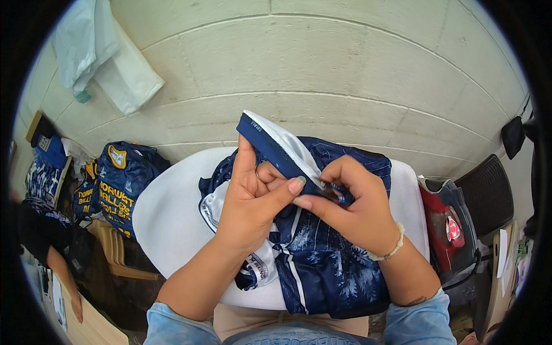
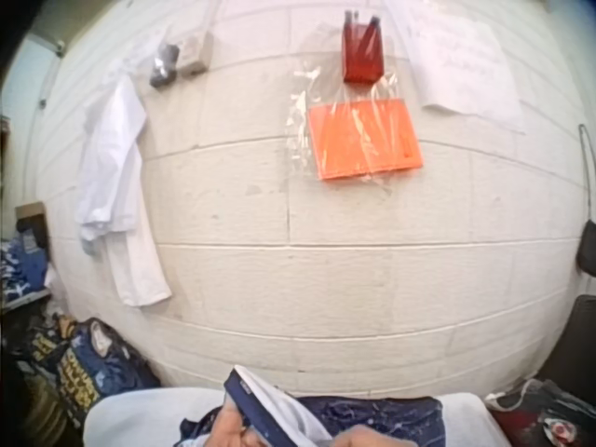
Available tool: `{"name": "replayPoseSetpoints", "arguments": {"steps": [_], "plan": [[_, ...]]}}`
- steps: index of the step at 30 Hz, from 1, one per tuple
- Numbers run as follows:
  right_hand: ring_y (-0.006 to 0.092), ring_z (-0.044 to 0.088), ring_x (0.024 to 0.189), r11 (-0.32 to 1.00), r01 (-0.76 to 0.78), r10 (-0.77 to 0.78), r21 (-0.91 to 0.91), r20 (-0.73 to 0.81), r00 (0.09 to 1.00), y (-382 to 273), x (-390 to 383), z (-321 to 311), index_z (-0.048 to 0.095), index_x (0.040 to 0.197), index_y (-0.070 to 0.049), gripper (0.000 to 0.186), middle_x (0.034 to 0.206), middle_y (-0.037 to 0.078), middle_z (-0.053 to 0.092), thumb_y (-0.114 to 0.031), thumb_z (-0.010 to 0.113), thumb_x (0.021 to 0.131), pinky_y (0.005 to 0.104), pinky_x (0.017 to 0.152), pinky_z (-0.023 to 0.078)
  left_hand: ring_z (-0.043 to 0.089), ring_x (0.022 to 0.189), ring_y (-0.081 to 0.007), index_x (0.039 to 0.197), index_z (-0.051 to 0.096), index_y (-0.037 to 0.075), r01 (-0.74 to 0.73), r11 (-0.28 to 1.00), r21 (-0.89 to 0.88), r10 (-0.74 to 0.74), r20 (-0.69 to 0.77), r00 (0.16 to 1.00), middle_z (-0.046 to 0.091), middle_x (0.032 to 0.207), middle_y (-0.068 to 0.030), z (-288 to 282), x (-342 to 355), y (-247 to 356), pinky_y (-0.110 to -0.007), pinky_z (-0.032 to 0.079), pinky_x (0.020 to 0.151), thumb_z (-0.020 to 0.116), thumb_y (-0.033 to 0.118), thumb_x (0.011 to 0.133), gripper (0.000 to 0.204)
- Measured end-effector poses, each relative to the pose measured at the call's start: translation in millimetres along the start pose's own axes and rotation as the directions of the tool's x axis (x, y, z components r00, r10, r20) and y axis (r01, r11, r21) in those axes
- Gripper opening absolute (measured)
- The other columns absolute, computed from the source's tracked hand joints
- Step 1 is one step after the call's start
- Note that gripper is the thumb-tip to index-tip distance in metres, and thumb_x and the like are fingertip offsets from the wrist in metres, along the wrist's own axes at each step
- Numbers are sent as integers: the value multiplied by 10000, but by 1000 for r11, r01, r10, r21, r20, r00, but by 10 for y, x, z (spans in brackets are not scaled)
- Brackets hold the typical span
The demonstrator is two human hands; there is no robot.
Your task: The person uses small scissors to trim the elastic waistband and seams of a blue and white garment. They repeatedly reposition the fabric and make short cuts along the edges.
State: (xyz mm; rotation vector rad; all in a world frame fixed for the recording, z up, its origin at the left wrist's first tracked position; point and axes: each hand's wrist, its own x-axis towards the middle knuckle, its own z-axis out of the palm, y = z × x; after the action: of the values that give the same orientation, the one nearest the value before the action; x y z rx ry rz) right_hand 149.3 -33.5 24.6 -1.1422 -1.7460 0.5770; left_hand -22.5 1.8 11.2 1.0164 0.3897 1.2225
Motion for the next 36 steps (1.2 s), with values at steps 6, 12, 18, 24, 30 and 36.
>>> {"name": "replayPoseSetpoints", "arguments": {"steps": [6,12,18,24,30,36], "plan": [[108,495,595,989,132,-127,-65,68,990,56,43,-30,596,782,-35,218,686,30,565,-77,805,734,238,546,397,607,988,-137,1531,69,139,-28,1000,-12,27,-49,998,579,1118,-73,-19,6,-24,-289,513,848,580,-43,892,838],[138,501,595,990,136,-114,-44,332,936,135,90,-262,602,764,-27,218,665,46,547,-99,804,728,259,547,399,597,1013,-132,1478,259,134,7,982,-188,-34,-139,990,579,1128,-32,-76,57,-51,-300,513,858,540,41,949,605],[261,560,654,984,90,-10,-151,464,886,196,148,-493,611,845,-20,202,741,114,593,-122,758,752,316,605,441,610,993,-119,1324,491,109,92,945,-314,-157,-190,969,629,1085,-6,-121,44,-90,-292,512,877,570,117,961,372],[205,532,669,974,-17,83,-226,285,955,246,143,-495,600,822,-14,199,727,89,588,-105,765,757,303,629,429,614,1034,-131,1249,552,122,96,945,-311,-143,-131,981,644,1106,-26,-182,52,-80,-293,522,876,578,133,959,292],[228,565,684,987,-23,72,-157,315,947,250,135,-450,602,830,-13,200,743,99,612,-124,758,771,308,646,447,611,1066,-153,1325,507,119,20,957,-288,-53,-110,993,623,1141,-50,-152,52,-82,-332,542,903,525,75,973,355],[106,489,658,993,30,23,-115,434,901,288,132,-474,598,792,-22,205,689,38,551,-111,781,773,268,609,411,622,1045,-153,1379,459,117,-45,980,-192,15,-151,988,612,1136,-56,-102,41,-74,-307,558,875,525,22,959,436]]}}
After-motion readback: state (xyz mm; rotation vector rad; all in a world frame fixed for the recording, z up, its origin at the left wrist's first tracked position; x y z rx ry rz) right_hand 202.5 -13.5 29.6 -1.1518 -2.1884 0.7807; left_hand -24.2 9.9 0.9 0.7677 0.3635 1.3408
